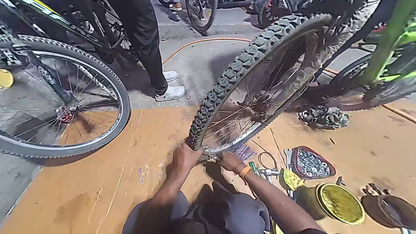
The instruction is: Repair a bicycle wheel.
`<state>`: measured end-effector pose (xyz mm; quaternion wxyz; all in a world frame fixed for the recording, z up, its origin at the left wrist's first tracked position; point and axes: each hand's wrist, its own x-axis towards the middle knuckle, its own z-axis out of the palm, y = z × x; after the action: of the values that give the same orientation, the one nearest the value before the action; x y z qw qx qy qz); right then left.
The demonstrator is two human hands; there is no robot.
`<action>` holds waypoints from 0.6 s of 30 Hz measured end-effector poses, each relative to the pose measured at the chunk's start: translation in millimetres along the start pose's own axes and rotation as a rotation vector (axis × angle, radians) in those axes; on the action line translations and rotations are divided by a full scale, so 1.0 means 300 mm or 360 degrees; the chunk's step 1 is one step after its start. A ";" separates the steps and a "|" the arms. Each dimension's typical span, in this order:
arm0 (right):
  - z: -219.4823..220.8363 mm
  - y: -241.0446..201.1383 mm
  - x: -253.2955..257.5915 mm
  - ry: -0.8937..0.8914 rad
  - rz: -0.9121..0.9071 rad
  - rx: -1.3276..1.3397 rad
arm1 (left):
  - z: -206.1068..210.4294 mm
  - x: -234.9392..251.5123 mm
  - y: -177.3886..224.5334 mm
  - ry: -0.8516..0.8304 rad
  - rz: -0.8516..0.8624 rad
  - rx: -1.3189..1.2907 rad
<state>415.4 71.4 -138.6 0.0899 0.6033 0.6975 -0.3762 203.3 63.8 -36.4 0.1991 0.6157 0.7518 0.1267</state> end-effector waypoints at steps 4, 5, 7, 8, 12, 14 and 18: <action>-0.151 -0.066 -0.011 -0.0003 -0.0032 -0.0624 | 0.036 -0.019 -0.007 0.0174 0.0077 -0.0089; -0.151 -0.060 0.000 0.0012 -0.0046 -0.0636 | 0.059 -0.020 -0.021 0.0232 0.0112 -0.0166; -0.126 -0.011 0.010 0.0060 -0.0081 -0.0529 | 0.121 -0.019 -0.064 0.0318 0.0191 -0.0392; -0.100 0.028 0.003 0.0113 -0.0108 -0.0413 | 0.161 -0.021 -0.090 0.0332 0.0202 -0.0502; 0.027 0.218 -0.016 0.0722 -0.0083 0.0483 | 0.283 -0.054 -0.160 0.0143 0.0110 -0.0683; 0.014 0.266 -0.058 0.1187 -0.0085 0.1003 | 0.331 -0.051 -0.170 -0.0029 -0.0005 -0.0746; -0.263 0.291 -0.160 0.1915 -0.0064 0.1156 | 0.509 0.016 -0.203 -0.0163 -0.0264 -0.0694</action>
<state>533.0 83.3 -91.9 -0.5257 0.6855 0.4673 -0.1879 218.6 47.4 -199.4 0.3751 0.5000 0.7435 0.2379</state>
